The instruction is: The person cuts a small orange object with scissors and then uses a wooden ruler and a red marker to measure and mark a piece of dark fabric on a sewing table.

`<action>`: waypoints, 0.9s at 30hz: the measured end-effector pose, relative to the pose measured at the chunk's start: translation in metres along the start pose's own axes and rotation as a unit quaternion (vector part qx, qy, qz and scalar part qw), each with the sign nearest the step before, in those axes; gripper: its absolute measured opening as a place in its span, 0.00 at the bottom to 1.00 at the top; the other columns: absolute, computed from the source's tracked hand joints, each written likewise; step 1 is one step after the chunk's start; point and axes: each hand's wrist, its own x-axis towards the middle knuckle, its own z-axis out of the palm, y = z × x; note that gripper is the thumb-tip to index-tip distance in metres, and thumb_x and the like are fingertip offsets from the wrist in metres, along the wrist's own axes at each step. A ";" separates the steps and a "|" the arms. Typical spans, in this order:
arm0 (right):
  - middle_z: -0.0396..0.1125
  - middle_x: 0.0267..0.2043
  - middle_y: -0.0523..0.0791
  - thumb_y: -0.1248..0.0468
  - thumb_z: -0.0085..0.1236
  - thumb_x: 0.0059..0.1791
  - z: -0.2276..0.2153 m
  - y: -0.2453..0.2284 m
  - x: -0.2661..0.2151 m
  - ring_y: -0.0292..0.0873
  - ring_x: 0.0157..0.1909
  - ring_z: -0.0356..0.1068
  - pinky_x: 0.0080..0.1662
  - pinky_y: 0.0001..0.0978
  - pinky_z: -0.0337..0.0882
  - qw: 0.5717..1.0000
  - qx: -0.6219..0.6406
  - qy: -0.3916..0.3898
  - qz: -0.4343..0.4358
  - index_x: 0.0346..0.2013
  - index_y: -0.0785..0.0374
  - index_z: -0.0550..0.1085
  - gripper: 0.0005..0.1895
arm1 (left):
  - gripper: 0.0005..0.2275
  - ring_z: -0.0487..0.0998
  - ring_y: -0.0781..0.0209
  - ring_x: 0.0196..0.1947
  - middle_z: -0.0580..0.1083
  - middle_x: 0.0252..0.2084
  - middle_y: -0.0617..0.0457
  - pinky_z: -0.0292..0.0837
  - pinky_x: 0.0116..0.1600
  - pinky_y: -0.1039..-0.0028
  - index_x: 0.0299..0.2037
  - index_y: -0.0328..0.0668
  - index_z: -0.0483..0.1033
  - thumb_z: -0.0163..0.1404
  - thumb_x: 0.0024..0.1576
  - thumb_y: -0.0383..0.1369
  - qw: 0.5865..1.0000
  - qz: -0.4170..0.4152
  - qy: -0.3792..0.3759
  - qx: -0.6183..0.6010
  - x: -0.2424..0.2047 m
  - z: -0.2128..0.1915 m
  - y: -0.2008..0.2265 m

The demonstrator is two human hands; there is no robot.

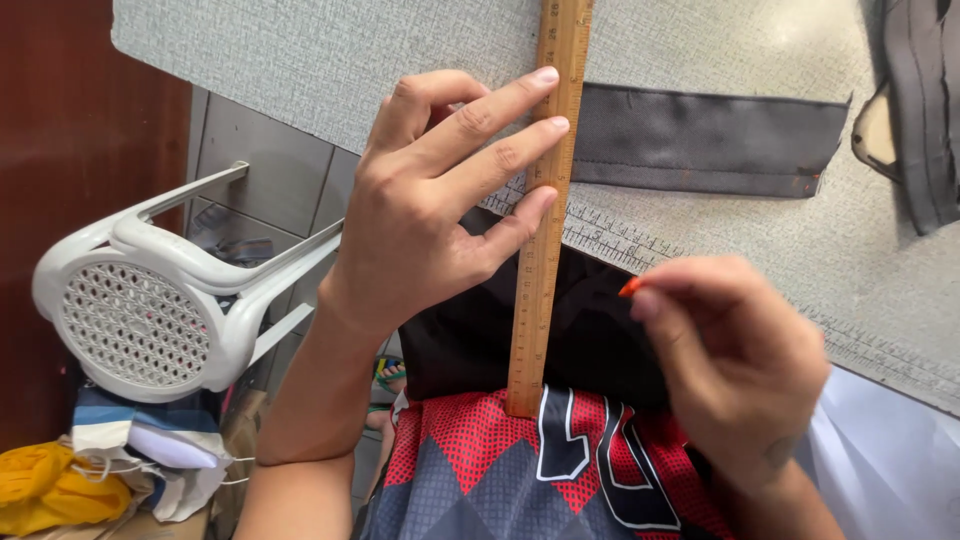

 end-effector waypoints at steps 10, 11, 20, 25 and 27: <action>0.73 0.39 0.52 0.80 0.64 0.57 0.007 -0.018 0.069 0.39 0.39 0.72 0.45 0.24 0.75 0.991 -0.060 -0.060 -0.107 0.43 0.76 0.75 0.04 | 0.12 0.70 0.47 0.52 0.73 0.63 0.50 0.69 0.59 0.59 0.55 0.37 0.83 0.64 0.63 0.31 1.000 -0.006 0.018 0.008 -0.002 0.001 0.000; 0.74 0.40 0.52 0.80 0.64 0.57 0.008 -0.019 0.071 0.39 0.39 0.73 0.45 0.24 0.75 0.989 -0.068 -0.063 -0.113 0.43 0.76 0.76 0.04 | 0.12 0.70 0.47 0.53 0.72 0.63 0.51 0.69 0.57 0.59 0.55 0.38 0.83 0.63 0.63 0.31 1.000 -0.003 0.013 0.024 -0.002 0.001 0.000; 0.74 0.34 0.44 0.76 0.68 0.56 0.011 -0.020 0.085 0.32 0.32 0.68 0.37 0.20 0.69 0.982 -0.135 -0.086 -0.103 0.39 0.69 0.78 0.05 | 0.10 0.70 0.48 0.54 0.71 0.63 0.53 0.67 0.50 0.58 0.53 0.41 0.83 0.60 0.63 0.33 0.998 0.000 0.004 0.063 -0.002 0.001 0.001; 0.72 0.30 0.42 0.75 0.68 0.55 0.013 -0.022 0.088 0.30 0.29 0.66 0.34 0.19 0.66 0.979 -0.154 -0.089 -0.099 0.37 0.68 0.79 0.05 | 0.09 0.70 0.48 0.54 0.71 0.63 0.53 0.66 0.50 0.59 0.53 0.42 0.82 0.58 0.65 0.33 0.998 -0.001 -0.001 0.068 -0.001 -0.001 0.002; 0.73 0.30 0.43 0.75 0.68 0.55 0.014 -0.024 0.091 0.31 0.30 0.68 0.34 0.19 0.68 0.977 -0.156 -0.095 -0.112 0.37 0.68 0.79 0.05 | 0.09 0.70 0.48 0.53 0.71 0.63 0.52 0.66 0.50 0.58 0.53 0.41 0.82 0.58 0.65 0.32 0.998 0.003 -0.005 0.067 0.000 -0.001 0.002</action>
